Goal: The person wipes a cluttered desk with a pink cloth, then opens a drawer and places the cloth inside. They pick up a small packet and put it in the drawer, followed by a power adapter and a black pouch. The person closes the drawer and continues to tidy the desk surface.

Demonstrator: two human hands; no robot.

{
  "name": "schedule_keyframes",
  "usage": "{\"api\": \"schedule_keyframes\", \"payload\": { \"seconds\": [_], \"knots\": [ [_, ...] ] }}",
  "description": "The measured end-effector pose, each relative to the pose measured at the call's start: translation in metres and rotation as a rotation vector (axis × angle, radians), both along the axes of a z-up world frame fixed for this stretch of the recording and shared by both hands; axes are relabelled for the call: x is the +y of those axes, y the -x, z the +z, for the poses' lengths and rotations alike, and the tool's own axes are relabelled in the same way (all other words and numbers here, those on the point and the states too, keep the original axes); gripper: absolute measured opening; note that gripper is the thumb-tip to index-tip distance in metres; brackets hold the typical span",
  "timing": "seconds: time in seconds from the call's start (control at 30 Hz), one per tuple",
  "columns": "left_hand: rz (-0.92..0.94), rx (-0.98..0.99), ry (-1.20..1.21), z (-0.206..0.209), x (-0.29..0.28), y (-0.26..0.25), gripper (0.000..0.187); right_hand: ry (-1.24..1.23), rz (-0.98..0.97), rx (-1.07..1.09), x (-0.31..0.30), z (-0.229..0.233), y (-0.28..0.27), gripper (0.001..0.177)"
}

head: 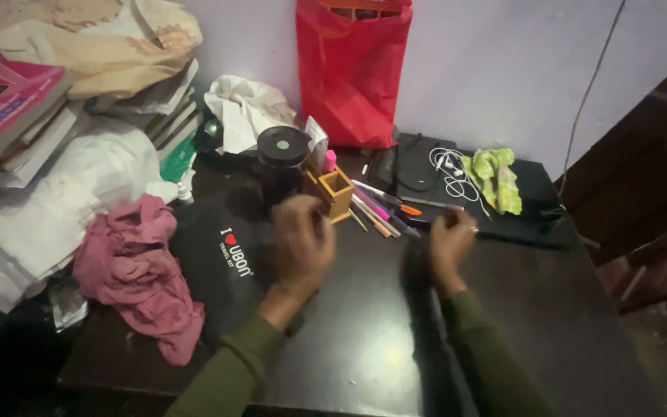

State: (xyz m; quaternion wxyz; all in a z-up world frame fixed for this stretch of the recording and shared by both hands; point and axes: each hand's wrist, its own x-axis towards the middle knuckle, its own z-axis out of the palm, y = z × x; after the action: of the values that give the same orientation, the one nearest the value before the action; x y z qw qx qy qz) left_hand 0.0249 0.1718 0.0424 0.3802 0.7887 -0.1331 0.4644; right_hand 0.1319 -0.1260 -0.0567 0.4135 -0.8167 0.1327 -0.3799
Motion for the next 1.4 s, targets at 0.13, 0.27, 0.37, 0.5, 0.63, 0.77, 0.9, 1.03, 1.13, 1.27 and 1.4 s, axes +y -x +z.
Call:
{"api": "schedule_keyframes", "payload": {
  "seconds": [0.13,0.27,0.37,0.5,0.63,0.77,0.9,1.03,1.13,1.27,1.4],
  "knots": [
    [-0.198,0.211,-0.006,-0.019,-0.059,-0.026,0.035,0.127,-0.108,-0.009,-0.056,-0.021,-0.051,0.045],
    [-0.296,0.221,0.103,-0.049,-0.110,-0.083,0.057,0.174,-0.125,0.144,-0.092,-0.028,-0.094,0.064],
    [-0.258,0.423,0.071,-0.072,-0.133,-0.124,0.077,0.118,-0.027,0.280,-0.102,-0.021,-0.109,0.061],
    [-0.321,0.619,0.086,-0.087,-0.151,-0.159,0.088,-0.159,0.151,0.391,-0.093,0.008,-0.114,0.053],
    [-0.253,0.688,0.137,-0.095,-0.162,-0.176,0.086,-0.452,0.323,0.482,-0.079,0.040,-0.109,0.047],
    [-0.239,0.614,0.223,-0.104,-0.161,-0.177,0.079,-0.515,0.397,0.554,-0.076,0.057,-0.097,0.042],
    [-0.269,0.550,0.278,-0.104,-0.160,-0.167,0.074,-0.622,0.396,0.486,-0.062,0.058,-0.102,0.033],
    [-0.336,0.629,0.511,-0.094,-0.162,-0.152,0.064,-0.590,0.365,0.444,-0.059,0.063,-0.105,0.029],
    [-0.471,0.811,0.732,-0.088,-0.158,-0.143,0.052,-0.664,0.452,0.338,-0.065,0.065,-0.093,0.027],
    [-0.417,0.513,0.780,-0.079,-0.158,-0.136,0.043,-0.738,0.481,0.270,-0.069,0.062,-0.073,0.028],
    [-0.592,0.771,1.080,-0.065,-0.156,-0.125,0.063,-0.633,0.374,0.363,-0.075,0.072,-0.059,0.027]
  ]
}}
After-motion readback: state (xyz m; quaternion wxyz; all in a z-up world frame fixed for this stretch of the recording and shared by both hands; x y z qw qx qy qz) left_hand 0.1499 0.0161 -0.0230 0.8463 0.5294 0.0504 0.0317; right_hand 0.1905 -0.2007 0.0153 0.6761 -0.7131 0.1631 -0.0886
